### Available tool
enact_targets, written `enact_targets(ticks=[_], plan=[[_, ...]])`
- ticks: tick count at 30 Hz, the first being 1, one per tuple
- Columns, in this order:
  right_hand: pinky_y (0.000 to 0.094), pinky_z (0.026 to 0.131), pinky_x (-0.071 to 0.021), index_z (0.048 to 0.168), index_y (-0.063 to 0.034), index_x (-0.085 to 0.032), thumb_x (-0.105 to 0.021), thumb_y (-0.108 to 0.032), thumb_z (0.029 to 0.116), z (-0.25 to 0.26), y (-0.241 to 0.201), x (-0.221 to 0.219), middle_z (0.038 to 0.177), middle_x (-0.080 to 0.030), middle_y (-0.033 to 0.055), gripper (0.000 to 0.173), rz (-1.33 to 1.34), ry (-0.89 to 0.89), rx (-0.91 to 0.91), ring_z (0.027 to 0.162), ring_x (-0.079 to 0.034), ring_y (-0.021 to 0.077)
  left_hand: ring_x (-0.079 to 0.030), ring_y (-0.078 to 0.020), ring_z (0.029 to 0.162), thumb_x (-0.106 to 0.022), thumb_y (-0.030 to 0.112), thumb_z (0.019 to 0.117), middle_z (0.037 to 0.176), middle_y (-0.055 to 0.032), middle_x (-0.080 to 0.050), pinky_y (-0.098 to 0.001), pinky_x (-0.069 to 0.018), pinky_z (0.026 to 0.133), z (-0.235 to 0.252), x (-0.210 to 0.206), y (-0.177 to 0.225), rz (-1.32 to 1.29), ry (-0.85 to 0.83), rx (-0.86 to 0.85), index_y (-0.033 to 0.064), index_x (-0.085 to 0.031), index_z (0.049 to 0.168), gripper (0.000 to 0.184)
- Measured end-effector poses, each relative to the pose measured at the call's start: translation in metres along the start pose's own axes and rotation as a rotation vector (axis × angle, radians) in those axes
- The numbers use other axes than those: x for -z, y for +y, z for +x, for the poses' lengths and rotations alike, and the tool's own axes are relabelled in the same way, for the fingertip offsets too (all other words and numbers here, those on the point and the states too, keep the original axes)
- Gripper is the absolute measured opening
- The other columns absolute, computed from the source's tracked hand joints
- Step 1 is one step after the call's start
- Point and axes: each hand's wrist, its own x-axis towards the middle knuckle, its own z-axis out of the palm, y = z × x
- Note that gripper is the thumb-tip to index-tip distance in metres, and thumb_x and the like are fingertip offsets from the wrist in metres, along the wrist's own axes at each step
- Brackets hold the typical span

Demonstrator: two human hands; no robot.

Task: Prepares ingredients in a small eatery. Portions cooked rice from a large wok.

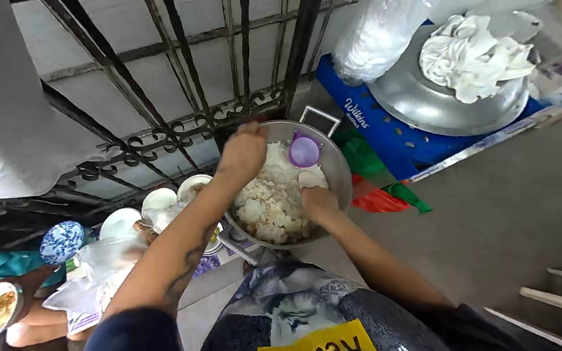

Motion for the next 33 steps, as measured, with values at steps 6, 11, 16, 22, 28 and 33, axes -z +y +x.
enact_targets(ticks=[6, 11, 16, 22, 28, 33], plan=[[0.0576, 0.100, -0.0490, 0.138, 0.0095, -0.052, -0.058, -0.002, 0.0970, 0.011, 0.004, -0.003, 0.139, -0.055, 0.0286, 0.043, 0.013, -0.067, 0.058, 0.130, -0.056, 0.0430, -0.049, -0.0445, 0.136, -0.047, -0.002, 0.1030, 0.143, -0.0251, -0.053, -0.0585, -0.0447, 0.106, 0.108, -0.068, 0.032, 0.089, -0.298, -0.112, -0.0004, -0.057, 0.140, 0.038], [0.0551, 0.102, -0.0485, 0.137, 0.0102, -0.051, -0.059, -0.011, 0.1001, 0.018, 0.010, 0.005, 0.141, -0.054, 0.0272, 0.044, -0.007, -0.083, 0.043, 0.132, -0.055, 0.0405, -0.061, -0.0473, 0.120, -0.053, -0.004, 0.0985, 0.124, -0.0323, -0.062, -0.0594, -0.0468, 0.102, 0.108, -0.085, 0.031, -0.115, -0.380, -0.019, -0.0092, -0.053, 0.134, 0.036], [0.0526, 0.100, -0.0506, 0.146, 0.0080, -0.041, -0.053, 0.001, 0.0989, 0.018, 0.005, 0.005, 0.139, -0.055, 0.0264, 0.049, -0.018, -0.063, 0.060, 0.130, -0.057, 0.0393, -0.064, -0.0453, 0.115, -0.048, -0.005, 0.1009, 0.120, -0.0296, -0.065, -0.0570, -0.0486, 0.101, 0.096, -0.078, 0.034, -0.215, -0.412, 0.002, -0.0014, -0.030, 0.154, 0.056], [0.0527, 0.101, -0.0498, 0.151, 0.0075, -0.032, -0.062, -0.005, 0.0957, 0.020, 0.005, 0.003, 0.141, -0.054, 0.0267, 0.064, -0.019, -0.079, 0.025, 0.131, -0.057, 0.0390, -0.055, -0.0467, 0.128, -0.061, 0.009, 0.0992, 0.131, -0.0328, -0.059, -0.0612, -0.0433, 0.105, 0.106, -0.089, 0.035, -0.161, -0.456, 0.070, -0.0097, -0.056, 0.133, 0.039], [0.0526, 0.102, -0.0491, 0.158, 0.0050, -0.019, -0.069, -0.010, 0.0923, 0.026, 0.010, -0.003, 0.140, -0.055, 0.0274, 0.084, -0.017, -0.083, -0.029, 0.130, -0.057, 0.0396, -0.054, -0.0449, 0.126, -0.064, 0.015, 0.1007, 0.126, -0.0316, -0.061, -0.0575, -0.0400, 0.109, 0.090, -0.079, 0.030, -0.260, -0.443, -0.016, -0.0091, -0.065, 0.122, 0.032], [0.0517, 0.102, -0.0490, 0.158, -0.0009, -0.019, -0.068, -0.010, 0.0916, 0.027, 0.011, 0.000, 0.136, -0.059, 0.0240, 0.083, 0.039, -0.052, -0.046, 0.129, -0.058, 0.0372, -0.067, -0.0385, 0.104, -0.056, 0.014, 0.1054, 0.120, -0.0291, -0.063, -0.0528, -0.0526, 0.095, 0.068, -0.046, 0.014, -0.351, -0.344, 0.229, -0.0076, -0.060, 0.127, 0.031]])
